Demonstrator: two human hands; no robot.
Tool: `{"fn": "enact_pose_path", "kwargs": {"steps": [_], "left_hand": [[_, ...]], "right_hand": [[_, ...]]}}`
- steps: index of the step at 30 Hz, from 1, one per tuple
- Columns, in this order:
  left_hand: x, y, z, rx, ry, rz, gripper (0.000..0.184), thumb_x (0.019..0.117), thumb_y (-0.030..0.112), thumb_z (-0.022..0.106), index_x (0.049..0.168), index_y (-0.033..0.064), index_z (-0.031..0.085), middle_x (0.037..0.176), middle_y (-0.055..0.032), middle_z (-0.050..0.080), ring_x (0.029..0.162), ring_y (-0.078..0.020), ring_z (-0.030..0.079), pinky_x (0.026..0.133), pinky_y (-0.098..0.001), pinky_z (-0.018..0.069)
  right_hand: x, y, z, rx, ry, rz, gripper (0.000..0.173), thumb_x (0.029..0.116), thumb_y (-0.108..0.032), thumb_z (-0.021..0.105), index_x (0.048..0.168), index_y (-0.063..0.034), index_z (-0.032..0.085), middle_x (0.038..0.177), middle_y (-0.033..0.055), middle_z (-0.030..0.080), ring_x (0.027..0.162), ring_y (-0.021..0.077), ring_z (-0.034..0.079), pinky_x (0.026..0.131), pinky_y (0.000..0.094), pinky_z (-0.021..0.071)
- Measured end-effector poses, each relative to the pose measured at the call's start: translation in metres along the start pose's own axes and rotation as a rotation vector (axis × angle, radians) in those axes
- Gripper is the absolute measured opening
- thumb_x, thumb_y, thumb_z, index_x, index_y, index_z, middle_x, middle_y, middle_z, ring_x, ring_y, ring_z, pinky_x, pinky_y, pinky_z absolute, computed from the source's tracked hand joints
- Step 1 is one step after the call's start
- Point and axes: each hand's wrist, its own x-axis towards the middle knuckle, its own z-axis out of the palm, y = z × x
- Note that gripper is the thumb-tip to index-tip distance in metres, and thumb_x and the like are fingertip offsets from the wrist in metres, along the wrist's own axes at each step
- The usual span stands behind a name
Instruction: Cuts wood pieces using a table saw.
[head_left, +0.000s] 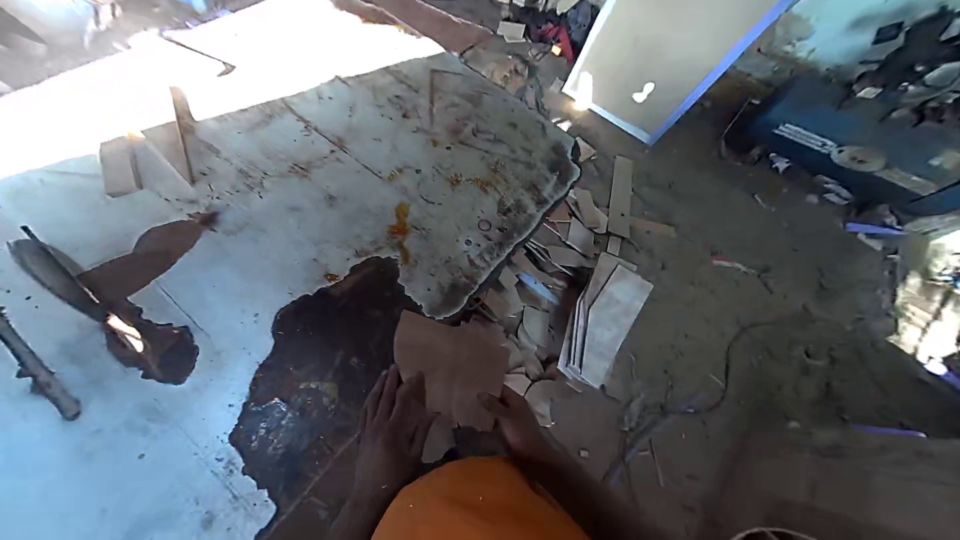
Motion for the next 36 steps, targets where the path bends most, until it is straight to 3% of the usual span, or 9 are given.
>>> {"fn": "enact_pose_path", "kwargs": {"steps": [4,10,14,16,19,21,27,31,36], "left_hand": [[-0.024,0.018,0.025,-0.051,-0.087,0.1,0.05,0.1003,0.043,0.059,0.146,0.0248,0.057,0.15,0.0048,0.056,0.144,-0.0163,0.047,0.116,-0.0423,0.0443],[-0.086,0.018,0.046,-0.012,-0.377,-0.233,0.059,0.1009,0.05,0.054,0.155,0.0291,0.046,0.145,0.0001,0.06,0.137,-0.0202,0.053,0.114,-0.0456,0.0448],[-0.134,0.02,0.037,0.003,-0.405,-0.447,0.059,0.0999,0.044,0.058,0.154,0.0232,0.048,0.145,-0.0058,0.06,0.137,-0.0263,0.055,0.115,-0.0497,0.0432],[-0.165,0.021,0.035,0.022,-0.391,-0.504,0.058,0.0993,0.04,0.06,0.152,0.0196,0.051,0.145,-0.0066,0.06,0.137,-0.0276,0.054,0.115,-0.0511,0.0426],[-0.201,0.022,0.019,0.029,-0.353,-0.611,0.058,0.0984,0.039,0.062,0.152,0.0198,0.051,0.146,-0.0071,0.059,0.138,-0.0293,0.053,0.114,-0.0538,0.0431],[-0.231,0.019,0.011,-0.001,-0.281,-0.714,0.058,0.0983,0.04,0.063,0.152,0.0203,0.052,0.146,-0.0073,0.06,0.138,-0.0293,0.053,0.114,-0.0542,0.0431],[-0.306,-0.013,-0.006,-0.122,-0.077,-0.96,0.058,0.0983,0.041,0.065,0.151,0.019,0.053,0.148,-0.0054,0.058,0.14,-0.0231,0.052,0.118,-0.048,0.0418],[-0.356,-0.045,-0.071,-0.117,-0.038,-1.156,0.054,0.101,0.042,0.061,0.151,0.0237,0.052,0.151,-0.0023,0.055,0.141,-0.0203,0.05,0.119,-0.0471,0.0402],[-0.46,-0.078,-0.165,0.009,0.245,-1.356,0.047,0.1023,0.041,0.061,0.147,0.0288,0.056,0.146,-0.0036,0.06,0.128,-0.0311,0.062,0.105,-0.0624,0.0495]], "right_hand": [[-0.022,0.013,-0.091,0.097,0.065,0.124,0.037,0.1027,-0.016,0.06,0.136,-0.0005,0.053,0.115,0.0199,0.07,0.099,0.0325,0.073,0.083,0.0513,0.0643],[-0.006,0.026,-0.175,0.067,0.16,0.101,0.029,0.1058,-0.011,0.053,0.131,0.0021,0.056,0.112,0.0191,0.071,0.098,0.0277,0.073,0.084,0.0462,0.0629],[0.065,0.02,-0.19,0.002,0.17,0.185,0.042,0.1087,-0.016,0.047,0.148,-0.0031,0.04,0.127,0.0198,0.064,0.109,0.0282,0.068,0.089,0.0477,0.0603],[0.099,0.043,-0.211,-0.238,0.178,0.299,0.054,0.1086,-0.027,0.051,0.155,-0.0055,0.032,0.139,0.0199,0.059,0.12,0.0306,0.063,0.095,0.0501,0.0551],[0.121,0.073,-0.227,-0.814,0.186,0.32,0.053,0.1016,-0.027,0.062,0.142,0.0053,0.05,0.135,0.0294,0.058,0.121,0.0402,0.06,0.101,0.0563,0.0492],[0.123,0.088,-0.224,-1.016,0.109,0.334,0.055,0.1002,-0.026,0.063,0.143,0.0052,0.049,0.139,0.0307,0.055,0.128,0.0417,0.056,0.107,0.0572,0.0461],[0.098,0.122,-0.156,-1.07,-0.224,0.358,0.046,0.1043,-0.028,0.058,0.14,0.0009,0.056,0.126,0.0216,0.068,0.111,0.034,0.068,0.096,0.0527,0.0551],[0.088,0.147,-0.074,-1.047,-0.382,0.317,0.042,0.1048,-0.022,0.057,0.141,0.0,0.054,0.122,0.0219,0.069,0.105,0.0334,0.07,0.088,0.0525,0.057],[0.051,0.163,0.012,-1.041,-0.41,0.298,0.039,0.1061,-0.023,0.056,0.138,-0.0006,0.056,0.12,0.02,0.069,0.105,0.0314,0.07,0.085,0.0513,0.0579]]}}
